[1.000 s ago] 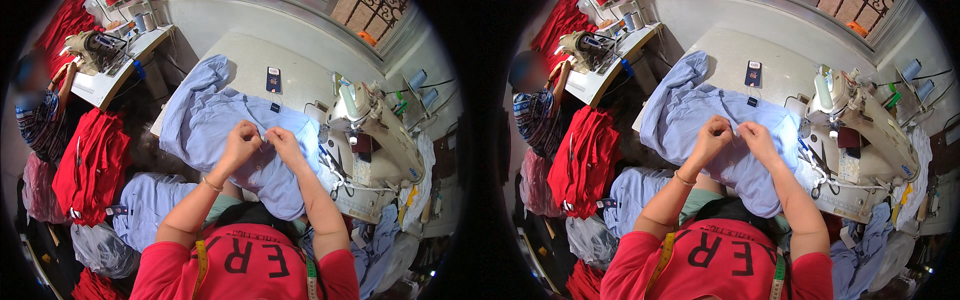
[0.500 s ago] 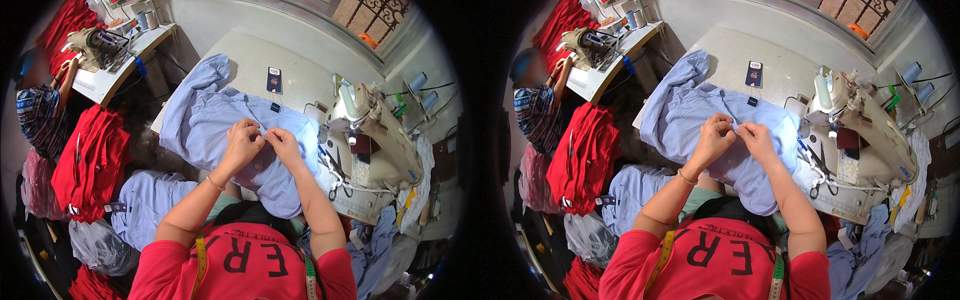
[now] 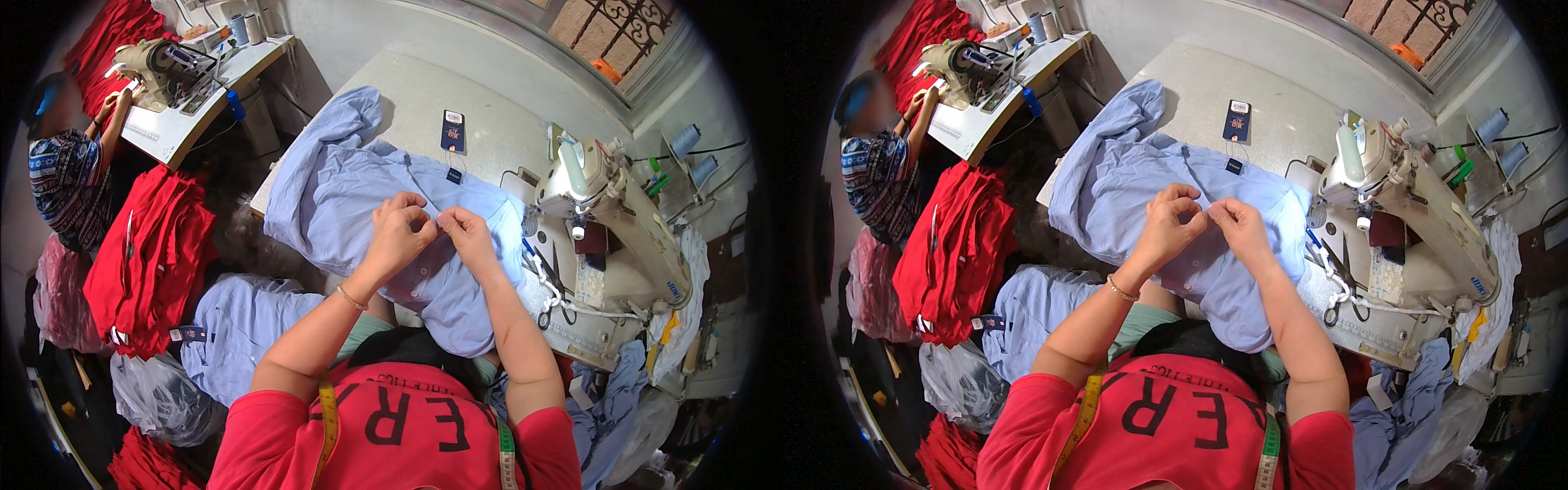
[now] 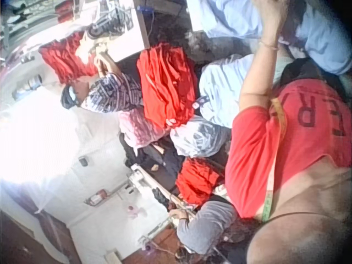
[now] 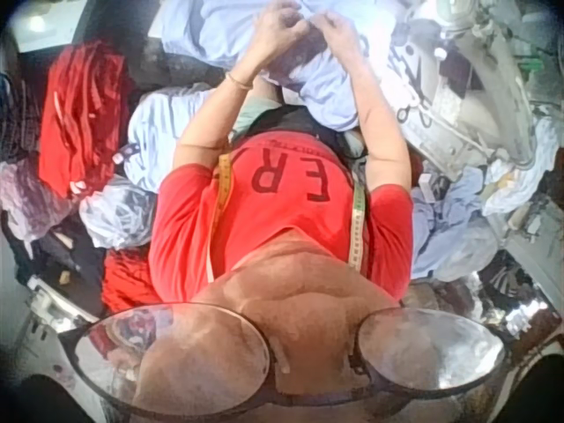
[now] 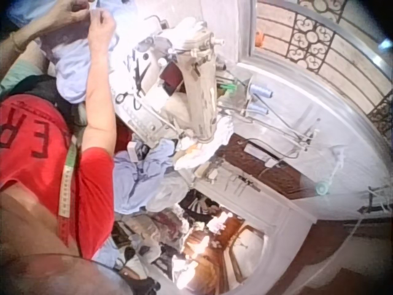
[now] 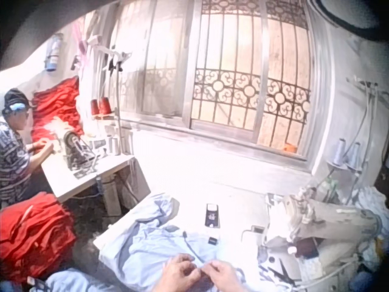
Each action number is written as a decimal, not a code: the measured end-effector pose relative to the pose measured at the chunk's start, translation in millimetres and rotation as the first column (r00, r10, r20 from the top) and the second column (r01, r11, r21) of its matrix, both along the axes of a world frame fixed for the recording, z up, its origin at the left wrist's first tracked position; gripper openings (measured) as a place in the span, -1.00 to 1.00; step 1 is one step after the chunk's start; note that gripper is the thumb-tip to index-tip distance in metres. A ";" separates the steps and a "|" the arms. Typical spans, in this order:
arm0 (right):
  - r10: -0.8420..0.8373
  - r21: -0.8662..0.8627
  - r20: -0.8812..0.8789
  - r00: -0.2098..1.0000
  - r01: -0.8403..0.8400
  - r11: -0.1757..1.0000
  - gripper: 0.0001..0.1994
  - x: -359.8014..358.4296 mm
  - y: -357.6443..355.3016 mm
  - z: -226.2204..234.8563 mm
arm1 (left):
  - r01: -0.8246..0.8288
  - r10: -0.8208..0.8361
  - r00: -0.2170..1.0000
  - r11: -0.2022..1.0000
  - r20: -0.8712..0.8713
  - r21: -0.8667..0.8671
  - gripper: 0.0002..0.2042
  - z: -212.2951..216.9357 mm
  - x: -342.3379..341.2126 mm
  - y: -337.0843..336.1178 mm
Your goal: The person picks up a light-colored button-down shirt from a pile, lays it on a work surface, and uses a pair of shears to trim loose threads from the collar and button placket.
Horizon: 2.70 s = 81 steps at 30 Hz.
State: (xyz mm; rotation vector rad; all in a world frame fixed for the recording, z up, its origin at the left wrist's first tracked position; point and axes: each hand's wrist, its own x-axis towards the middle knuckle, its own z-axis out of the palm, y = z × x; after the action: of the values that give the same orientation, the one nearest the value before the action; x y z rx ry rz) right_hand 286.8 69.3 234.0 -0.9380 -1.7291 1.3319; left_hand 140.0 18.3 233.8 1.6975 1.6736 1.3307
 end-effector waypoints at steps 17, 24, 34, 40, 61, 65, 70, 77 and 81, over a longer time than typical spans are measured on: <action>-0.172 0.064 0.170 0.970 0.163 0.985 -0.80 4.6 7.9 -6.6 | 0.003 -0.015 0.925 1.000 0.379 0.031 -0.98 5.0 -35.2 -16.5; -0.124 -0.009 0.028 0.992 0.124 0.992 -0.78 10.6 11.4 -12.0 | -0.399 0.396 0.916 0.890 0.059 0.219 -0.92 7.0 -212.3 -51.2; -0.071 0.007 0.052 0.996 0.071 0.997 -0.80 11.7 8.2 -9.0 | -0.325 0.304 0.942 0.932 -0.138 -0.163 -0.85 -33.4 -286.2 4.1; -0.005 -0.045 -0.023 1.000 0.004 0.999 -0.79 17.1 3.6 -10.7 | -0.022 0.072 0.993 0.897 0.097 -0.442 -0.78 -5.3 -268.8 9.4; 0.012 -0.122 0.015 1.000 -0.010 0.992 -0.83 14.8 -7.2 -3.4 | 0.489 -0.440 0.820 0.871 -0.365 0.048 -0.86 19.1 -63.8 56.8; 0.013 -0.151 -0.027 1.000 -0.017 0.988 -0.84 21.8 -5.9 -5.8 | 0.512 -0.446 0.685 0.857 -0.576 -0.055 -0.88 19.5 -63.2 71.5; -0.005 -0.177 -0.022 1.000 0.001 0.984 -0.85 22.9 -8.6 -3.9 | 0.550 -0.615 0.664 0.787 -0.425 -0.279 -0.89 49.3 -79.3 74.3; 0.019 -0.207 -0.099 0.995 -0.039 0.978 -0.86 23.6 -6.7 -6.3 | 0.585 -0.672 0.726 0.716 -0.148 -0.381 -0.83 67.3 -82.6 59.7; 0.044 -0.219 -0.113 0.993 -0.069 0.973 -0.85 27.1 -6.3 -6.2 | 0.630 -0.695 0.697 0.711 -0.176 -0.313 -0.79 58.1 -80.9 57.7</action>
State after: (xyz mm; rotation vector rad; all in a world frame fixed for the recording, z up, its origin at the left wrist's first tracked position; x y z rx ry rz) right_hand 313.9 63.1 227.8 -0.9261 -1.5575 1.6094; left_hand 59.1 76.0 291.9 2.1242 1.0690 0.5372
